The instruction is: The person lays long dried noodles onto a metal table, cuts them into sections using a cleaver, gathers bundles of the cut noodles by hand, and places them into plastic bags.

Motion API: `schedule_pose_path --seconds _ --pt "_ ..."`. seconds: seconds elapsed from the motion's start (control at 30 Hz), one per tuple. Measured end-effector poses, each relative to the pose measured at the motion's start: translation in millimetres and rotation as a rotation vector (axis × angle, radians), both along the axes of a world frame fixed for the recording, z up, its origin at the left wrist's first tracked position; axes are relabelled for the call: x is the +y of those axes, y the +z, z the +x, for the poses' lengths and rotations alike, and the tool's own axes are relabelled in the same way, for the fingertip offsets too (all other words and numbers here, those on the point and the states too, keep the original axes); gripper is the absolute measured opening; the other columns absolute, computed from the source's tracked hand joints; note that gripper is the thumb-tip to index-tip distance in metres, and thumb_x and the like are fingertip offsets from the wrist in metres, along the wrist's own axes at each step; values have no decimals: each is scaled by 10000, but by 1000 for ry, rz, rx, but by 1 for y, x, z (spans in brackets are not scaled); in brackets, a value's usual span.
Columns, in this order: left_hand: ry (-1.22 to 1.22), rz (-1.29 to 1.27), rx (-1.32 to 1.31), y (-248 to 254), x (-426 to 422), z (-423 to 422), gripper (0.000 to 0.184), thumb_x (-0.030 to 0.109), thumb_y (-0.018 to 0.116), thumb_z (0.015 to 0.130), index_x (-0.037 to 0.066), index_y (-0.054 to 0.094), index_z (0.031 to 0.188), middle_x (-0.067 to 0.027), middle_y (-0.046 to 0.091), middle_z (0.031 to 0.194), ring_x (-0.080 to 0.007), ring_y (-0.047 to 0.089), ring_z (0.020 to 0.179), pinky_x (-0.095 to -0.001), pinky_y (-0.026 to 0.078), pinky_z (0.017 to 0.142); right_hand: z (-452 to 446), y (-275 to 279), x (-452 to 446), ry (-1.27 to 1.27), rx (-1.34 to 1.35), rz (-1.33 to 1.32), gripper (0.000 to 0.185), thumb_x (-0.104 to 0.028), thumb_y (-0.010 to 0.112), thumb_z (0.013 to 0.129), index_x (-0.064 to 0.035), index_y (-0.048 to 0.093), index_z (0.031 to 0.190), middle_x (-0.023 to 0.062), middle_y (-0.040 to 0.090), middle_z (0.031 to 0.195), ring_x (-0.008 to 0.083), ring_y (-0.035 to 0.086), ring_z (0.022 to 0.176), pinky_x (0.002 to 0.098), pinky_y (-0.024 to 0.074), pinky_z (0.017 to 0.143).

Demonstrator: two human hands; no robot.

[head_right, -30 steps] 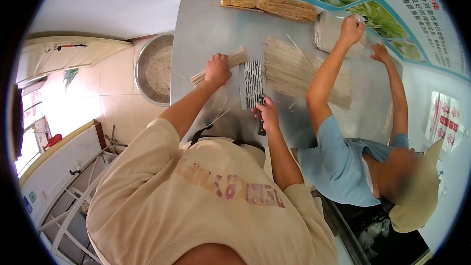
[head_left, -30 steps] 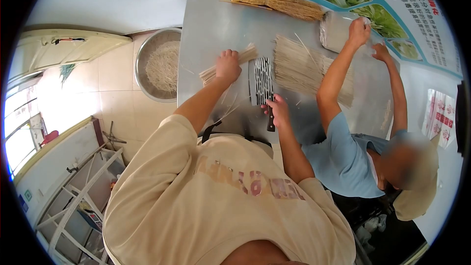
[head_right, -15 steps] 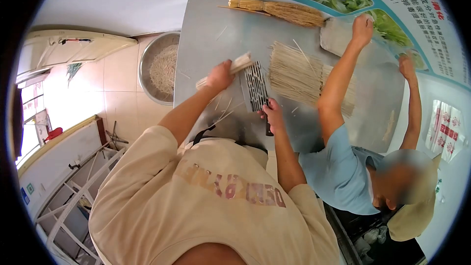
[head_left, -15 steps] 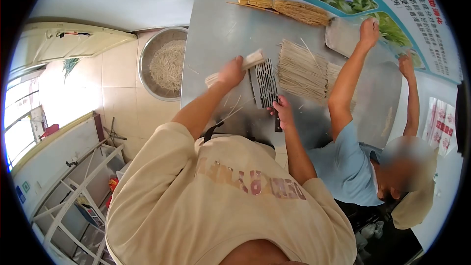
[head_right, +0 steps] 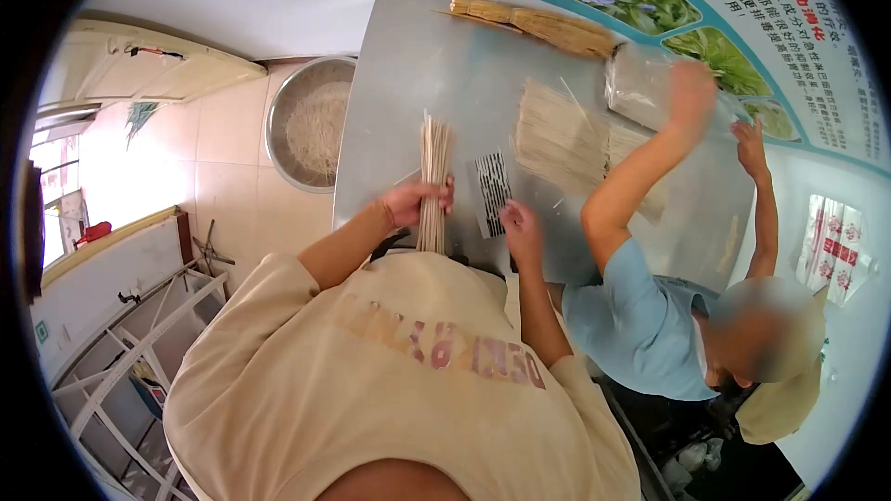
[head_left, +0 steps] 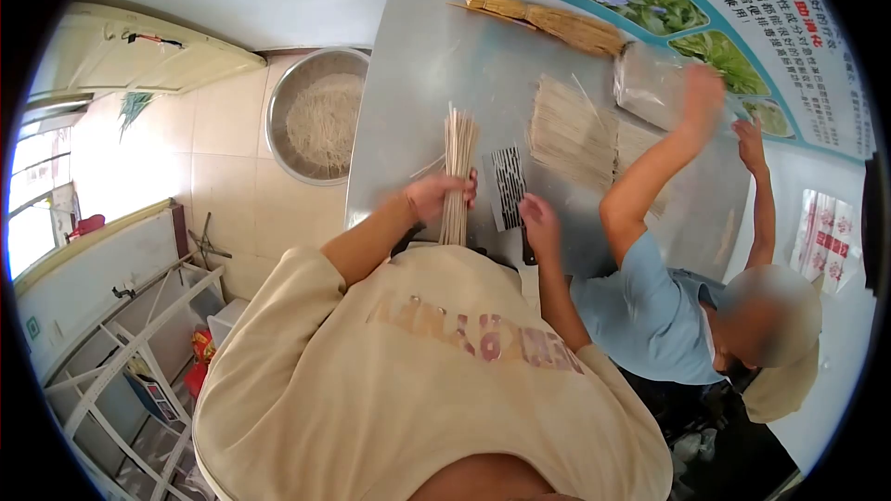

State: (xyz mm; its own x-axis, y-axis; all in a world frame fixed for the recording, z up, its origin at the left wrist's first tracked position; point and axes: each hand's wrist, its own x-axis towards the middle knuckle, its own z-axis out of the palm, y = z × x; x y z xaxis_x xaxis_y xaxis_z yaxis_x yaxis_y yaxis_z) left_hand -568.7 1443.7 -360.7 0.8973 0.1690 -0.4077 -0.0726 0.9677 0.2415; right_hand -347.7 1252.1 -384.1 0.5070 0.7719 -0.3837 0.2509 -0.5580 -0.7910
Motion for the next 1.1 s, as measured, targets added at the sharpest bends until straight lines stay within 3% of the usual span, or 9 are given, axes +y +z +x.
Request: schedule_pose_path --seconds 0.13,0.27,0.37,0.47,0.67,0.83,0.9,1.03,1.1 --pt "-20 -40 -63 6 -22 -1 227 75 664 902 83 558 1102 -1 531 837 -133 544 771 -350 521 789 -21 34 66 -222 861 2 412 -267 645 972 -30 587 1305 95 694 1084 221 676 947 382 549 838" --pt "-137 86 -188 12 0 4 216 68 655 903 76 561 1097 -8 564 868 -132 567 772 -341 532 790 -32 62 119 229 1441 47 497 -300 681 944 -18 541 1328 122 690 1075 234 676 938 405 544 865" --pt "-351 209 -241 9 23 0 432 148 727 879 56 540 1258 -76 614 1107 -202 612 1022 -385 502 951 -57 98 153 106 1345 99 380 -250 747 882 -13 600 1140 109 680 944 242 672 861 414 539 863" --pt "-646 865 260 59 63 -6 1069 439 899 698 22 352 1516 -171 400 1514 -257 358 1411 -381 354 1128 -55 94 172 182 1086 281 241 -157 740 842 -7 652 1009 64 676 850 187 650 806 351 529 817" --pt "279 1284 293 120 63 26 862 203 847 784 42 374 1486 -120 519 1410 -237 483 1317 -383 390 1110 -71 81 185 94 443 458 214 -87 654 911 -29 613 1112 28 658 993 115 626 915 272 513 825" --pt "472 1303 489 51 49 68 555 78 771 728 80 577 1248 -48 670 1088 -319 608 1085 -426 469 976 -59 17 194 142 355 533 368 -103 664 905 -28 553 1248 76 643 1175 165 614 1059 313 504 901" --pt "580 1470 659 28 48 80 375 150 769 778 66 651 1124 -175 697 1028 -357 685 995 -434 551 863 -53 16 193 212 140 552 435 -110 660 909 -27 518 1311 104 613 1244 195 593 1130 335 477 968" --pt "399 1490 668 44 49 84 465 50 752 704 81 624 1149 -53 669 1042 -307 625 1045 -424 468 966 -11 -10 158 467 -255 355 567 -145 652 918 -7 431 1422 156 542 1381 272 540 1263 378 414 1086" --pt "438 1969 249 68 46 76 425 88 811 665 73 612 1041 -58 630 952 -275 611 978 -392 481 945 22 3 151 687 -556 264 597 -202 646 932 23 416 1435 179 537 1404 311 540 1282 387 404 1106"
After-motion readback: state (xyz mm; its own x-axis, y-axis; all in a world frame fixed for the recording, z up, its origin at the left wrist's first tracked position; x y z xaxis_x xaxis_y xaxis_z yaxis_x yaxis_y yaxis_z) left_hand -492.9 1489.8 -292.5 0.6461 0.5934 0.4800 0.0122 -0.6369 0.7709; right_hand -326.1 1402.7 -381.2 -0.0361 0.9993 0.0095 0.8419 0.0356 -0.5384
